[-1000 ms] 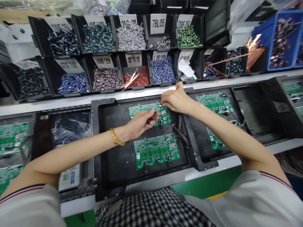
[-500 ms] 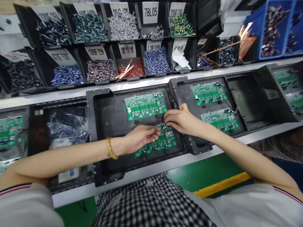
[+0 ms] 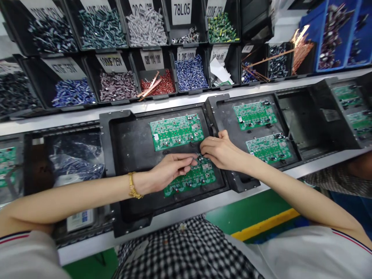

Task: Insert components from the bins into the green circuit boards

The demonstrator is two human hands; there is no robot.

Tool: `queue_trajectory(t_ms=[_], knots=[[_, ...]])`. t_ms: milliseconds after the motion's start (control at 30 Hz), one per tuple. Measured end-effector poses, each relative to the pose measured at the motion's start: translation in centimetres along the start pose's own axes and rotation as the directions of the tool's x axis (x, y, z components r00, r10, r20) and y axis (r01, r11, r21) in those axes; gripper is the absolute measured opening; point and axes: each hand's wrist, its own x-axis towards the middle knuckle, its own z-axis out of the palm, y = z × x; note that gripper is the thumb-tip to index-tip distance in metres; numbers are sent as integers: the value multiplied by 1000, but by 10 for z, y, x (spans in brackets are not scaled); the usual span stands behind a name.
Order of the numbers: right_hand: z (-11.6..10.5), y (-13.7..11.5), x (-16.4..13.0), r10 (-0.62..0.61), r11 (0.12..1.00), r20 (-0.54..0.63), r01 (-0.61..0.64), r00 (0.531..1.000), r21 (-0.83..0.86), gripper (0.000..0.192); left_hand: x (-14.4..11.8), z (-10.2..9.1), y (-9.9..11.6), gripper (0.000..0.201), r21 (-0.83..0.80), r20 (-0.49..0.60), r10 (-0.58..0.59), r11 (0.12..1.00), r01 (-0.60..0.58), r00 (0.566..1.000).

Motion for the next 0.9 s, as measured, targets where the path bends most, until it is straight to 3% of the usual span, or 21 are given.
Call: queue_trajectory(t_ms=[133,300,400,500,600,733,900], knots=[[-1,-4,1,-52,990,30,56,998,-129,25,3,-2,3,9,40,14,11,999,-12,1000],[-4,-9,4,-71,969,73,86,995,-232,28,8,-3,2,25,35,17,-17,999,17,1000],[-7,-12,4,-1,985,53,10,999,-170,24,8,-3,-2,24,22,20,0,1000,0,1000],[-12,-18,1,108,991,-73,-102,991,81,15,7,0,-3,24,8,25,22,1000,-22,999],[-17,-26,-2,126,959,-193,-70,973,275,13,3,6,-1,27,-24,43,18,1000,-17,999],[-15,-22,-5,122,981,-208,-85,970,176,16,-1,10,0,28,-93,67,-36,995,42,997],[0,-1,-4,87,993,-109,-78,990,84,22,-3,1,-10,25,15,58,-107,994,106,993]])
